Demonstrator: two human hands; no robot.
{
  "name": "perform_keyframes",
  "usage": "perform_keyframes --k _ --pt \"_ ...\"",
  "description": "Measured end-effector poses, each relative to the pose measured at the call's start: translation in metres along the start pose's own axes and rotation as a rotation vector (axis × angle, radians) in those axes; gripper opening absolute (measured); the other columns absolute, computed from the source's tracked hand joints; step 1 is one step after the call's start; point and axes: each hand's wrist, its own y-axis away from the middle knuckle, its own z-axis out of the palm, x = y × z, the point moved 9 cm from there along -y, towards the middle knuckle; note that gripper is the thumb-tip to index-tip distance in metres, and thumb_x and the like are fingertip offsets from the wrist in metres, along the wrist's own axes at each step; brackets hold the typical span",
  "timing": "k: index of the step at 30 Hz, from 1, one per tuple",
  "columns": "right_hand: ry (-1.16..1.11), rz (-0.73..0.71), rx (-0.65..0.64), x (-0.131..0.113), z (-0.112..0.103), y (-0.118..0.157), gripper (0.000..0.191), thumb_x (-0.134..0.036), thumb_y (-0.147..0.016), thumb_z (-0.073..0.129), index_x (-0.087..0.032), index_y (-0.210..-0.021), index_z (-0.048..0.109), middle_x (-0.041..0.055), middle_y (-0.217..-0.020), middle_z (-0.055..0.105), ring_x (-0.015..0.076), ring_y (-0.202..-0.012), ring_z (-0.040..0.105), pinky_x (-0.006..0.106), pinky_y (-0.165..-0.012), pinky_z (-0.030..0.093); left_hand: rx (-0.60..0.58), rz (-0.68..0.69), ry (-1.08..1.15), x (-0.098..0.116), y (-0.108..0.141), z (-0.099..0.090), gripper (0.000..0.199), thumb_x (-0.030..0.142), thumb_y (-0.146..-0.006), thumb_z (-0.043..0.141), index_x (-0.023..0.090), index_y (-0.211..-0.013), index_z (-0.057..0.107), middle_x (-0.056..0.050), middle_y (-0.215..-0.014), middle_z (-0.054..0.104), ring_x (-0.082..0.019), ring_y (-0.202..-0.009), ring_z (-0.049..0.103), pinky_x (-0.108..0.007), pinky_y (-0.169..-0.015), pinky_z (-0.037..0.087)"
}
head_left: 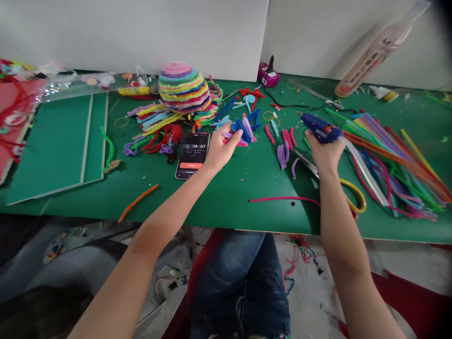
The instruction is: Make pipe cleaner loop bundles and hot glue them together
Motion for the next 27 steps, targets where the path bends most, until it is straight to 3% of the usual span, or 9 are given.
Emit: perform_keyframes --k 2,4,10,16,19,22,25,27 --pt "0.067 0.160 0.026 0.023 -0.006 -0.007 0.041 -0.045 -0.071 0.067 -0.015 -0.100 0.063 0.0135 -0.099 0.068 0.0290 -0.090 0.065 0.046 -0.080 0.051 0.007 -0.037 0.063 -0.006 0.000 0.001 0.025 0.042 -0.079 0.068 0.018 -0.078 0.063 0.000 -0.071 0.060 -0.012 -0.070 0.059 -0.026 -0.074 0.050" --pt "0.161 0.220 0.029 0.032 -0.008 -0.010 0.040 -0.038 -0.067 0.072 -0.015 -0.100 0.064 0.0144 -0.101 0.069 0.0303 -0.093 0.065 0.045 -0.083 0.050 -0.006 -0.110 0.147 -0.011 0.001 0.005 0.024 0.040 -0.078 0.070 0.017 -0.079 0.063 0.000 -0.073 0.061 -0.012 -0.071 0.061 -0.027 -0.076 0.052" --pt "0.339 0.218 -0.073 0.017 -0.010 -0.005 0.051 -0.044 -0.072 0.069 -0.012 -0.111 0.060 0.0202 -0.112 0.066 0.0329 -0.105 0.061 0.046 -0.090 0.046 -0.054 -0.289 0.357 -0.022 0.004 0.013 0.021 0.035 -0.075 0.073 0.018 -0.080 0.061 0.001 -0.074 0.062 -0.012 -0.070 0.063 -0.030 -0.073 0.056" --pt "0.713 0.309 -0.269 -0.005 -0.036 0.014 0.078 -0.059 -0.073 0.064 -0.007 -0.129 0.047 0.0302 -0.128 0.054 0.0410 -0.121 0.050 0.051 -0.091 0.041 -0.071 -0.299 0.401 -0.022 0.003 0.016 0.023 0.037 -0.073 0.074 0.019 -0.084 0.063 0.000 -0.076 0.065 -0.013 -0.073 0.064 -0.031 -0.074 0.057" --pt "0.849 0.358 -0.427 -0.007 -0.046 0.024 0.060 -0.068 -0.077 0.053 -0.014 -0.103 0.062 0.0268 -0.115 0.061 0.0406 -0.109 0.057 0.050 -0.081 0.041 -0.095 -0.277 0.383 -0.018 0.004 0.018 0.027 0.040 -0.072 0.074 0.018 -0.085 0.064 -0.001 -0.078 0.066 -0.013 -0.074 0.064 -0.030 -0.075 0.056" --pt "0.898 0.281 -0.501 -0.013 -0.048 0.027 0.057 -0.072 -0.079 0.043 -0.019 -0.077 0.063 0.0219 -0.104 0.064 0.0365 -0.098 0.060 0.045 -0.073 0.040 -0.133 -0.244 0.367 -0.012 0.004 0.021 0.032 0.043 -0.071 0.075 0.019 -0.089 0.065 -0.001 -0.081 0.068 -0.014 -0.077 0.065 -0.030 -0.076 0.056" --pt "0.739 0.182 -0.668 -0.018 -0.023 0.037 0.058 -0.072 -0.080 0.041 -0.020 -0.066 0.061 0.0129 -0.082 0.067 0.0263 -0.076 0.060 0.038 -0.066 0.039 -0.176 -0.229 0.353 -0.008 0.006 0.024 0.033 0.045 -0.071 0.075 0.019 -0.088 0.066 -0.002 -0.081 0.068 -0.014 -0.075 0.064 -0.031 -0.074 0.056" --pt "0.426 0.083 -0.737 -0.034 0.004 0.046 0.054 -0.069 -0.081 0.046 -0.020 -0.066 0.061 0.0059 -0.067 0.062 0.0176 -0.063 0.054 0.032 -0.061 0.037 -0.226 -0.230 0.349 -0.005 0.009 0.029 0.030 0.044 -0.072 0.075 0.019 -0.085 0.066 -0.002 -0.079 0.067 -0.014 -0.074 0.064 -0.031 -0.073 0.056"
